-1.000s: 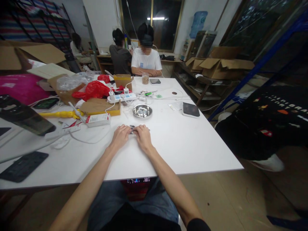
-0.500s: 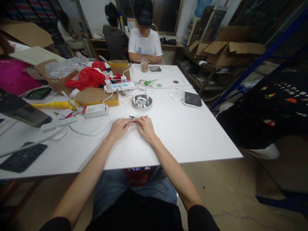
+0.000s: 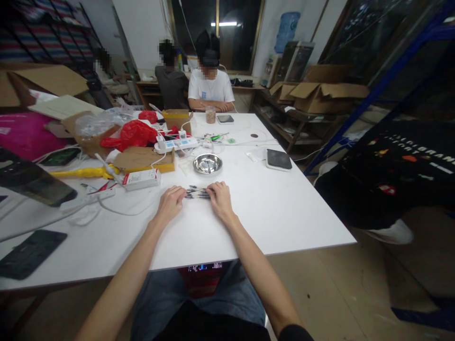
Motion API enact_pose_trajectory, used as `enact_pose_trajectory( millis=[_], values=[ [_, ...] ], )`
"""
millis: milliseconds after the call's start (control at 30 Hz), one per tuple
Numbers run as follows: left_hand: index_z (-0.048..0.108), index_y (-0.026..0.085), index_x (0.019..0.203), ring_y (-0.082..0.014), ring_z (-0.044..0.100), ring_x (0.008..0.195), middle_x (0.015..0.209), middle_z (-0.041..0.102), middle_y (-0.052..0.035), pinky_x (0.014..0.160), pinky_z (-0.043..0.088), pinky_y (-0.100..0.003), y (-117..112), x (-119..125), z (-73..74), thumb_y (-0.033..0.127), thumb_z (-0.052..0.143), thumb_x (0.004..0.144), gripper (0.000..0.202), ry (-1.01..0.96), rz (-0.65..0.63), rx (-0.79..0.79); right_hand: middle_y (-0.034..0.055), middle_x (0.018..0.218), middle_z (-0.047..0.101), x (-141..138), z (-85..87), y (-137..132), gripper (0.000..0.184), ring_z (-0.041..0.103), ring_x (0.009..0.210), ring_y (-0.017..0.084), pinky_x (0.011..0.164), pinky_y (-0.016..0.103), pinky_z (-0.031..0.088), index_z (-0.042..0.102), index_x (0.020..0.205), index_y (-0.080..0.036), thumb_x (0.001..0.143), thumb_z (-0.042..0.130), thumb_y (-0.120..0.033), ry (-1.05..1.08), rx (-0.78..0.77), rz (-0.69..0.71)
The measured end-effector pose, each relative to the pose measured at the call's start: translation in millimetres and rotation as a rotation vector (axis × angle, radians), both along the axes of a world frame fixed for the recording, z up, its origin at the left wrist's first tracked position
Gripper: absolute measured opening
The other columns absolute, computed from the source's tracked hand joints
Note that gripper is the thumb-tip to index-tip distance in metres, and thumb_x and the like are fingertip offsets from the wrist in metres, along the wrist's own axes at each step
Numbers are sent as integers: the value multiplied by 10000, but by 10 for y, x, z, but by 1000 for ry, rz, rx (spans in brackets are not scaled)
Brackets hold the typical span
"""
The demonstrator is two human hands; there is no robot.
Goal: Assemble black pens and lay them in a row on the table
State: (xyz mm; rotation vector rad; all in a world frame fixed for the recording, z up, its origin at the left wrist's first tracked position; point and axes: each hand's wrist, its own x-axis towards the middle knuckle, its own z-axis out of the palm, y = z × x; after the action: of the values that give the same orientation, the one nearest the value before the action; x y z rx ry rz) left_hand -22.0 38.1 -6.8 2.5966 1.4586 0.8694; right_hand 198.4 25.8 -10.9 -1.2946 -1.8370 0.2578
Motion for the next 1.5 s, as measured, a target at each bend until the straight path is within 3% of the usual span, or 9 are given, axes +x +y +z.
enact_pose_trajectory(
  millis=[433, 767, 867, 1100, 1500],
  values=[
    [573, 212, 786, -216, 553, 850, 794, 620, -39, 779, 412, -343, 7, -8, -49, 105, 422, 912, 223, -30, -30, -37, 47, 887, 658, -26, 95, -94, 151, 515, 884, 228, 813, 357, 363, 639, 913, -205, 993, 518, -244, -16, -33, 94],
    [565, 211, 780, -220, 553, 846, 807, 638, -41, 777, 407, -337, -35, -51, -46, 98, 437, 901, 209, -31, -38, -40, 71, 935, 638, 98, -35, -453, 118, 511, 930, 233, 799, 358, 362, 651, 968, -186, 977, 533, -194, -254, -18, 260],
    [560, 208, 769, -218, 556, 850, 795, 633, -40, 782, 410, -334, -37, -9, -51, 73, 437, 883, 215, -30, -63, -55, 77, 951, 632, 48, -34, -391, 117, 505, 944, 234, 812, 355, 369, 658, 977, -182, 973, 542, -198, -279, -5, 286],
    [570, 205, 756, -200, 565, 812, 785, 620, -37, 735, 413, -309, -36, -36, -47, 84, 452, 882, 210, -46, -40, -84, 86, 956, 623, -86, 42, -89, 156, 500, 932, 228, 823, 350, 381, 684, 978, -183, 980, 529, -201, -429, 106, 515],
    [564, 207, 766, -198, 569, 791, 783, 622, -33, 714, 390, -302, -75, 46, 23, 82, 453, 880, 203, 18, -22, -88, 63, 885, 639, -8, -75, -112, 171, 527, 870, 209, 801, 335, 389, 711, 918, -192, 970, 549, -184, -312, 7, 553]
  ],
)
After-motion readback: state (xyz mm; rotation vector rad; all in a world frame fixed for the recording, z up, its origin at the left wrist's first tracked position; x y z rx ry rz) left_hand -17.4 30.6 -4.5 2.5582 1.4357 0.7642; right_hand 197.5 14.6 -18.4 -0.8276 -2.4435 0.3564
